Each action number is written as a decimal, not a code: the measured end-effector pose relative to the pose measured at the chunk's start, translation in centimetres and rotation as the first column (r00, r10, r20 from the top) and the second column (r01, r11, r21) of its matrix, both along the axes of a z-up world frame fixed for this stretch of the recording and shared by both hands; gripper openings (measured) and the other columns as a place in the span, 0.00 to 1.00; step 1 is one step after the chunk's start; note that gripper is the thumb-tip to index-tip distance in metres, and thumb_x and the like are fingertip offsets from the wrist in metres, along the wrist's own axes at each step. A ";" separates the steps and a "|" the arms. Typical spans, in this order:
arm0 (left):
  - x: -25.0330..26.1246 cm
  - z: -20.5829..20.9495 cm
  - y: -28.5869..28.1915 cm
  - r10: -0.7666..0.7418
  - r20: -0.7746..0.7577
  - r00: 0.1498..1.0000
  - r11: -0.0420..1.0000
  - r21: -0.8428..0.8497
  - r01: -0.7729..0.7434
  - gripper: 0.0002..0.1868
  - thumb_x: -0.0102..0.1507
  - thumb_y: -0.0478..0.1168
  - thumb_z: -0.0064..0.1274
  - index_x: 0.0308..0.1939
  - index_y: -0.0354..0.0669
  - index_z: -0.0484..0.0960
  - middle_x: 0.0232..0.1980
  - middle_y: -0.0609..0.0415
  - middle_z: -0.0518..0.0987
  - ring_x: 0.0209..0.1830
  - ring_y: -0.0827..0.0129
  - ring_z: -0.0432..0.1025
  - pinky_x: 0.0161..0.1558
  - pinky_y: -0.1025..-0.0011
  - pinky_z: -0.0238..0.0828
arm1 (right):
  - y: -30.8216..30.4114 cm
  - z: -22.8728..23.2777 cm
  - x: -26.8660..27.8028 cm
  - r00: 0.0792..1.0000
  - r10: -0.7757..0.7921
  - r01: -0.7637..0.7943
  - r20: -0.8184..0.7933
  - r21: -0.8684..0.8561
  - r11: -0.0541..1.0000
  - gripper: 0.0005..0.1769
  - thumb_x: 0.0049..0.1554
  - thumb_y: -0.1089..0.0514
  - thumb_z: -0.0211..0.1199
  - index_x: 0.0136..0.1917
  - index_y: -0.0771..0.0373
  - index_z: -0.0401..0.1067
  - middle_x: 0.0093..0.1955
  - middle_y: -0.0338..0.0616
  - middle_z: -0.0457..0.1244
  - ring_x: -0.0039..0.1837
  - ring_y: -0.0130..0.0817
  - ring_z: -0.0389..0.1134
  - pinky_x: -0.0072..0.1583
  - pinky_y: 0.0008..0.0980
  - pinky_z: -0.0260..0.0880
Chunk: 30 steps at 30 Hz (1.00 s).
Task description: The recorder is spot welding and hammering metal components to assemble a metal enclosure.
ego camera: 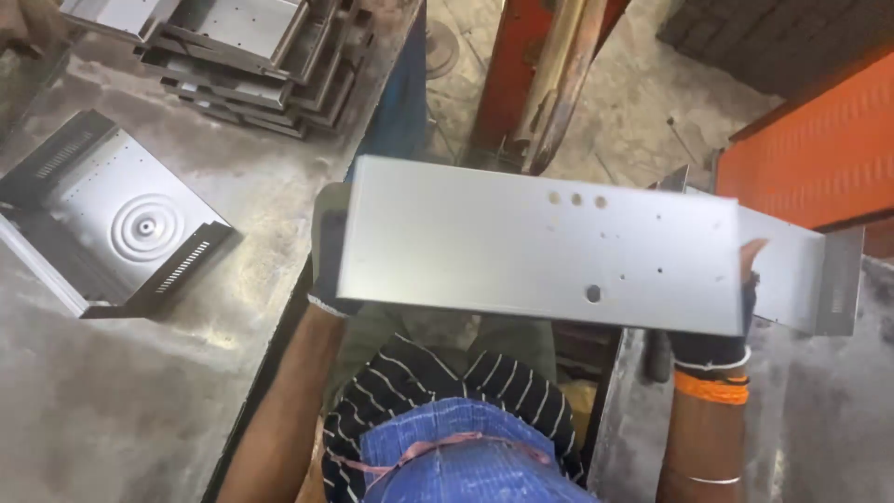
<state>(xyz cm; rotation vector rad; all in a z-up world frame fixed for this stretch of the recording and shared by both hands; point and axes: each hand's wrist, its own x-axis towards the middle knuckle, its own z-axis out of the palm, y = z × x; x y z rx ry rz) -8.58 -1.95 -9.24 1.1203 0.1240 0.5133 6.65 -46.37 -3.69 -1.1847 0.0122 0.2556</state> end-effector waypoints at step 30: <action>17.4 15.2 -4.9 0.015 -0.088 0.996 -0.024 0.996 0.089 0.18 0.63 0.48 0.57 0.22 0.43 0.86 0.20 0.43 0.77 0.19 0.53 0.75 0.30 0.57 0.73 | 21.7 0.5 6.1 0.873 -0.342 0.321 0.349 0.118 0.940 0.15 0.60 0.60 0.66 0.33 0.66 0.68 0.32 0.32 0.57 0.36 0.24 0.55 0.41 0.32 0.55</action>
